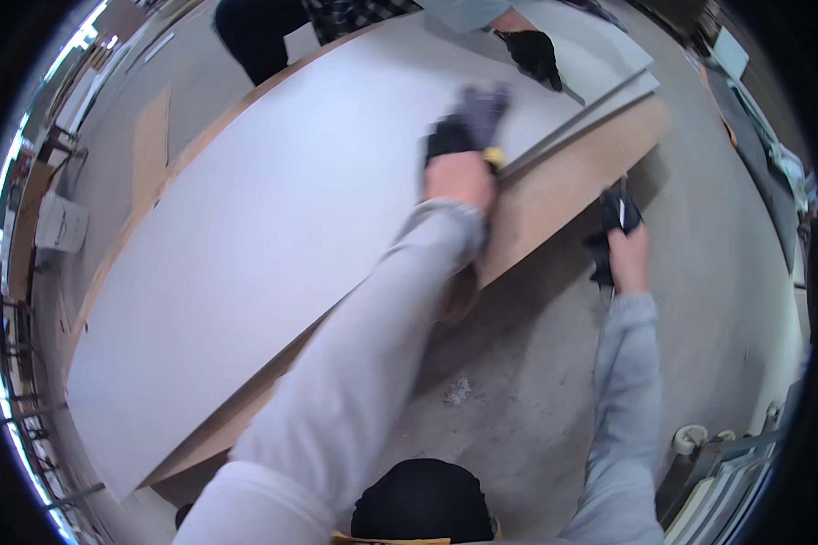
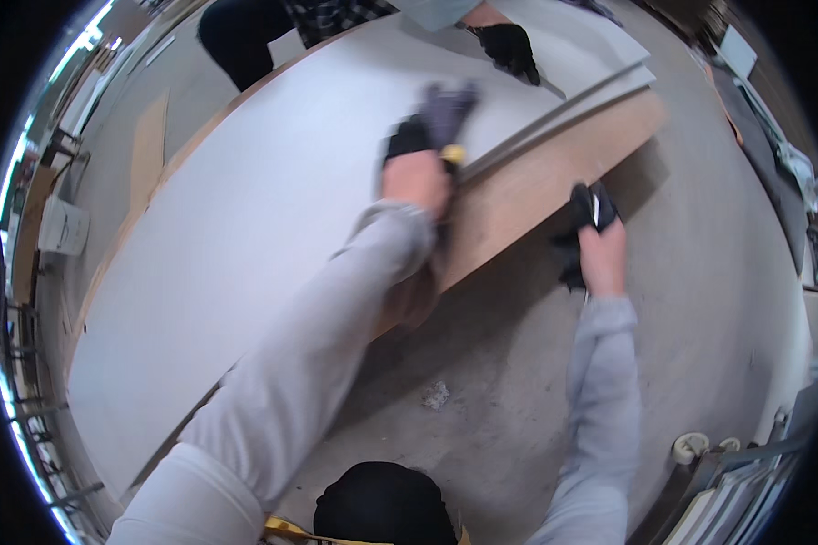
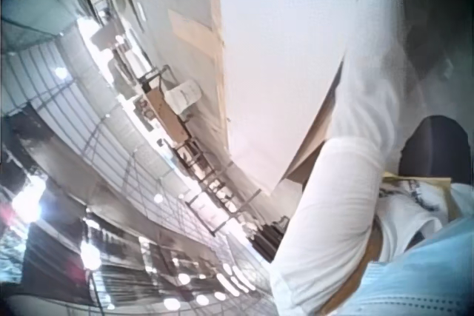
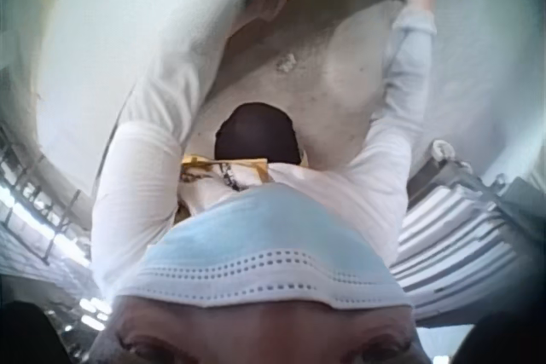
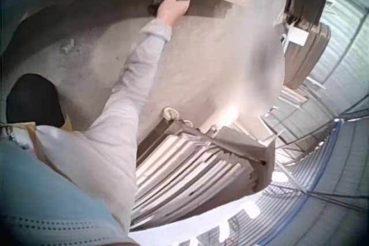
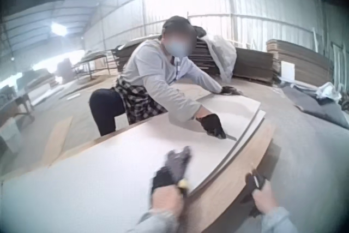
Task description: The person uses a cloth and a scraper to clean a large white panel. They repeatedly wipe and scrape the surface, moving around the panel to reach different areas. The person also lifts and repositions the panel during the process.
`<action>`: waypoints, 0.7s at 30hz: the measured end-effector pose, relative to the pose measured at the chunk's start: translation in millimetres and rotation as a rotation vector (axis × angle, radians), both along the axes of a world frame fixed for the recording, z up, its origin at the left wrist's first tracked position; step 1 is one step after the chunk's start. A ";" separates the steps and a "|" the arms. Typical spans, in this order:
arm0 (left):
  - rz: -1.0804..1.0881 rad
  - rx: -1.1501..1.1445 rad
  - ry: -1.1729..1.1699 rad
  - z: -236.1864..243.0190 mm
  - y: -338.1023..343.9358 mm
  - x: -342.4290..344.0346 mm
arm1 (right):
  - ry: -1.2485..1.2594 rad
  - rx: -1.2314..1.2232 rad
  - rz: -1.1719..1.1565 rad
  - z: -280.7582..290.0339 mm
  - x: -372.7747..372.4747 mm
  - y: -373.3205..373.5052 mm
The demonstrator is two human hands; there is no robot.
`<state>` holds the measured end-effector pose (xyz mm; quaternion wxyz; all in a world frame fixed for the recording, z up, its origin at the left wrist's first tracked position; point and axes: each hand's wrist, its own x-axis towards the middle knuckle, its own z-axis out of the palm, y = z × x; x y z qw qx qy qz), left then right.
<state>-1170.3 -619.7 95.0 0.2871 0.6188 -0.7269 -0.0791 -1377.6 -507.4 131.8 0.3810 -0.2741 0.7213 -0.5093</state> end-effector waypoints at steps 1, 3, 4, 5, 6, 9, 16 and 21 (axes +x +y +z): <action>-0.149 0.134 0.125 6.3 -0.1 -42.2 | 0.146 0.003 0.002 -6.7 -21.3 23.9; -0.492 0.551 0.089 22.6 8.9 -71.0 | 0.194 -0.104 -0.018 10.0 -12.0 53.3; -0.549 0.748 0.200 29.1 24.5 -78.0 | 0.127 -0.130 -0.111 9.2 -15.4 68.6; -0.550 0.732 0.412 30.4 57.5 -87.4 | 0.124 -0.295 -0.214 -1.7 -26.4 85.3; -0.539 0.748 0.407 29.4 82.4 -80.5 | 0.259 -0.200 -0.310 -17.7 -37.4 102.4; -0.496 0.910 0.491 60.6 130.8 -56.6 | -0.473 0.014 -0.484 -80.2 -91.4 152.3; -0.629 0.863 1.322 105.8 141.4 69.6 | -0.298 -0.292 -0.252 -12.6 -23.6 75.1; -0.043 0.503 1.638 130.3 186.5 201.7 | -0.118 -0.472 -0.106 79.4 9.4 36.2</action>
